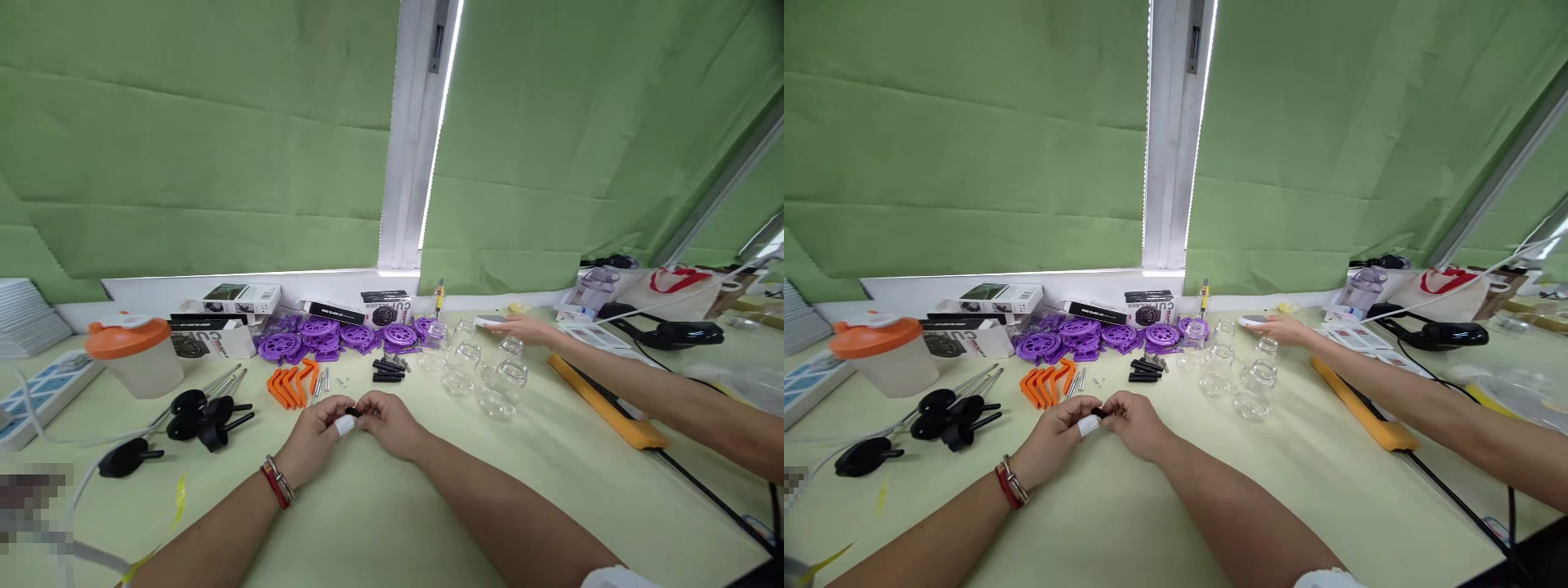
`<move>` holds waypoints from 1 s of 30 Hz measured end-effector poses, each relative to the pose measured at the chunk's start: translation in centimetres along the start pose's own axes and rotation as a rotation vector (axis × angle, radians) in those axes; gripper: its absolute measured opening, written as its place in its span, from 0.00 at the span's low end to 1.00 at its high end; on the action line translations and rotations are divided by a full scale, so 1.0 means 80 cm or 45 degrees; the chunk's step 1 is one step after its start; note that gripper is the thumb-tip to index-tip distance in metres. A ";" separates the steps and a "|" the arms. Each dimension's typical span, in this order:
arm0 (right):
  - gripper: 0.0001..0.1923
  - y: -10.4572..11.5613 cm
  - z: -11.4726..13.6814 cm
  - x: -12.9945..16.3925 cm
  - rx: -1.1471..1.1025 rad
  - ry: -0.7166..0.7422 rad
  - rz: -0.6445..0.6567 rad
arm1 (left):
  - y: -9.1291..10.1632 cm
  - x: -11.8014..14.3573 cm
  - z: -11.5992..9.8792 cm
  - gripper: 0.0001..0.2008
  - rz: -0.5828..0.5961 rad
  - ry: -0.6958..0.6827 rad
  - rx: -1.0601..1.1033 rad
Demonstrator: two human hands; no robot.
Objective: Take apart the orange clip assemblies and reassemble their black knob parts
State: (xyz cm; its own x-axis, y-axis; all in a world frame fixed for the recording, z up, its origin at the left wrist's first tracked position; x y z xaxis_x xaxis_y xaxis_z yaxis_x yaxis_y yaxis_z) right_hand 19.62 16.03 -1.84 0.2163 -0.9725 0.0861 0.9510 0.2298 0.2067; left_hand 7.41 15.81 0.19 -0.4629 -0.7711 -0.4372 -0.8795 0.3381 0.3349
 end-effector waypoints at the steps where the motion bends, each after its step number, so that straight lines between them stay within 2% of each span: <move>1: 0.07 -0.003 0.000 0.001 -0.023 0.001 0.022 | 0.002 0.000 0.000 0.12 -0.020 0.026 0.011; 4: 0.06 -0.006 0.001 0.003 0.008 -0.004 0.066 | 0.001 0.001 -0.002 0.11 0.027 0.059 0.027; 7: 0.04 0.004 0.013 0.003 0.228 0.096 0.038 | 0.001 -0.001 -0.009 0.08 0.079 0.001 -0.047; 9: 0.06 0.025 0.027 -0.002 0.449 0.241 -0.148 | 0.004 -0.001 -0.013 0.07 0.069 -0.027 -0.091; 10: 0.07 0.041 0.033 -0.006 0.558 0.298 -0.309 | 0.004 -0.001 -0.013 0.07 0.073 -0.019 -0.092; 12: 0.10 0.076 0.036 -0.019 0.721 0.266 -0.627 | 0.002 0.001 -0.011 0.06 0.107 0.029 -0.066; 14: 0.11 0.099 0.032 -0.035 0.866 0.200 -0.761 | -0.001 0.003 -0.008 0.05 0.150 0.070 -0.048; 18: 0.12 0.110 0.020 -0.061 1.103 0.168 -0.769 | -0.001 0.003 -0.006 0.04 0.174 0.072 -0.044; 21: 0.13 0.111 0.012 -0.067 1.163 0.154 -0.750 | 0.002 0.001 -0.003 0.04 0.173 0.071 -0.043; 30: 0.11 0.116 0.007 -0.064 1.011 0.245 -0.654 | 0.005 -0.003 0.003 0.05 0.178 0.075 -0.061</move>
State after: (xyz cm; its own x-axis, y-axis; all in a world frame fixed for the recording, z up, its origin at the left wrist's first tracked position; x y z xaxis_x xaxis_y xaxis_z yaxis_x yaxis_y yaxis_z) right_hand 27.22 23.17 0.16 -0.0848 -0.9348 -0.3449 0.5281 -0.3357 0.7800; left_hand 7.15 16.26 0.23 -0.5717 -0.7493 -0.3342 -0.8002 0.4192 0.4289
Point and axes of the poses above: each hand's wrist, its own x-axis away from the middle knuckle, its own y-axis out of the back of the hand, z = x × y, the point moved 7 cm from there along -x, towards the middle knuckle, and after that the axes turned 15 degrees about -y, right-handed, at the moved point
